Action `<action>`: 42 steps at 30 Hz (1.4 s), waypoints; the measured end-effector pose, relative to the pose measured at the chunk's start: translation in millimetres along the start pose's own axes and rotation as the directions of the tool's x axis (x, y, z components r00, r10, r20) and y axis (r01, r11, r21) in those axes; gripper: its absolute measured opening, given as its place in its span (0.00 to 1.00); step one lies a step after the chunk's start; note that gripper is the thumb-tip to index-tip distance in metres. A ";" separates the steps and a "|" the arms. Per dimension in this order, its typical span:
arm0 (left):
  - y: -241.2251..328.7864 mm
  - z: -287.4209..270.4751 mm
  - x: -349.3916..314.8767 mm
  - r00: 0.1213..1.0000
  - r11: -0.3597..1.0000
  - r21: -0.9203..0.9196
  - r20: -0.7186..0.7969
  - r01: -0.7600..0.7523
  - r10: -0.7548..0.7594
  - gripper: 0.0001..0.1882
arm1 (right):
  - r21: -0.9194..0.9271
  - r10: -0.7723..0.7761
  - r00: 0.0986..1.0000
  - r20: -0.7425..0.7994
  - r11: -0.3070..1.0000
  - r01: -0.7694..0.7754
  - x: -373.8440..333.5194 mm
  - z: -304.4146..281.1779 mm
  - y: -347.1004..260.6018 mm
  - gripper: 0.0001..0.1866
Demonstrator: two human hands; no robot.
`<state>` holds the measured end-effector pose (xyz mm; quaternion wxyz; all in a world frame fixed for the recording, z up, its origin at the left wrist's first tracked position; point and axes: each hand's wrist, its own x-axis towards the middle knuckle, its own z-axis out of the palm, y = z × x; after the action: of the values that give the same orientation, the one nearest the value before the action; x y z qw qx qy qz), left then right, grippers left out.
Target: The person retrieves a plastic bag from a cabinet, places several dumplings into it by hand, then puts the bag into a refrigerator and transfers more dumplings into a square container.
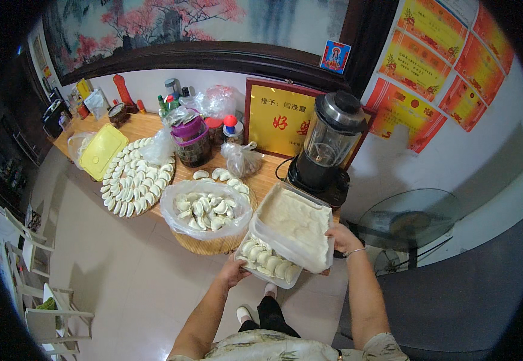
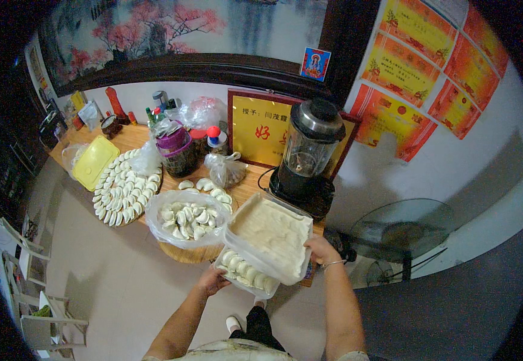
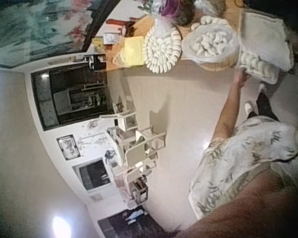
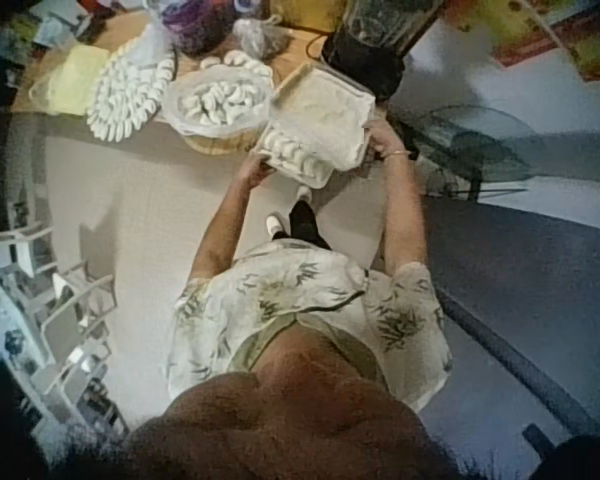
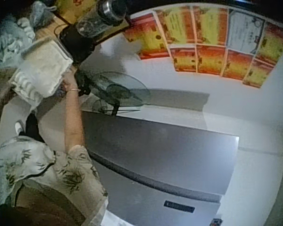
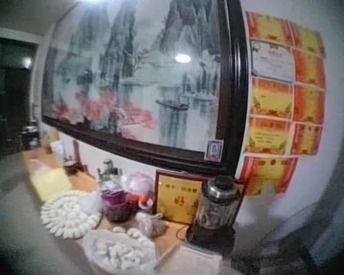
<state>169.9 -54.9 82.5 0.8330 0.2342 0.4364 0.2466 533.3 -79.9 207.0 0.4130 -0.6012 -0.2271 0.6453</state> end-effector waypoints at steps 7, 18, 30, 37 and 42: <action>-7.0 9.0 2.6 0.999 1.000 -0.025 -0.050 -0.005 0.003 0.28 | -0.154 -0.249 0.942 -0.226 0.964 0.218 6.1 46.2 54.7 0.23; 9.6 2.5 -7.6 0.978 0.998 0.063 -0.207 0.001 0.012 0.28 | 0.140 -0.006 0.996 -0.087 0.990 0.018 -6.4 13.4 15.5 0.18; 45.5 91.8 -62.9 0.921 0.950 0.166 -0.251 -0.263 0.299 0.25 | -0.839 -0.513 0.812 -0.278 0.542 0.054 3.0 22.0 42.4 0.19; 5.8 62.5 -45.2 0.839 0.839 0.500 -0.345 -0.214 0.420 0.21 | -0.847 -0.811 0.583 -0.060 0.350 0.399 70.9 -12.6 13.4 0.18; 4.8 54.3 -38.2 0.866 0.822 0.533 -0.296 -0.200 0.403 0.15 | -0.572 -0.545 0.828 -0.130 0.724 0.387 126.2 -17.3 -7.7 0.17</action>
<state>195.7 -84.2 136.4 0.5906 0.4479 0.5993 0.3026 560.0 22.5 135.9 0.4128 -0.6998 -0.4757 0.3371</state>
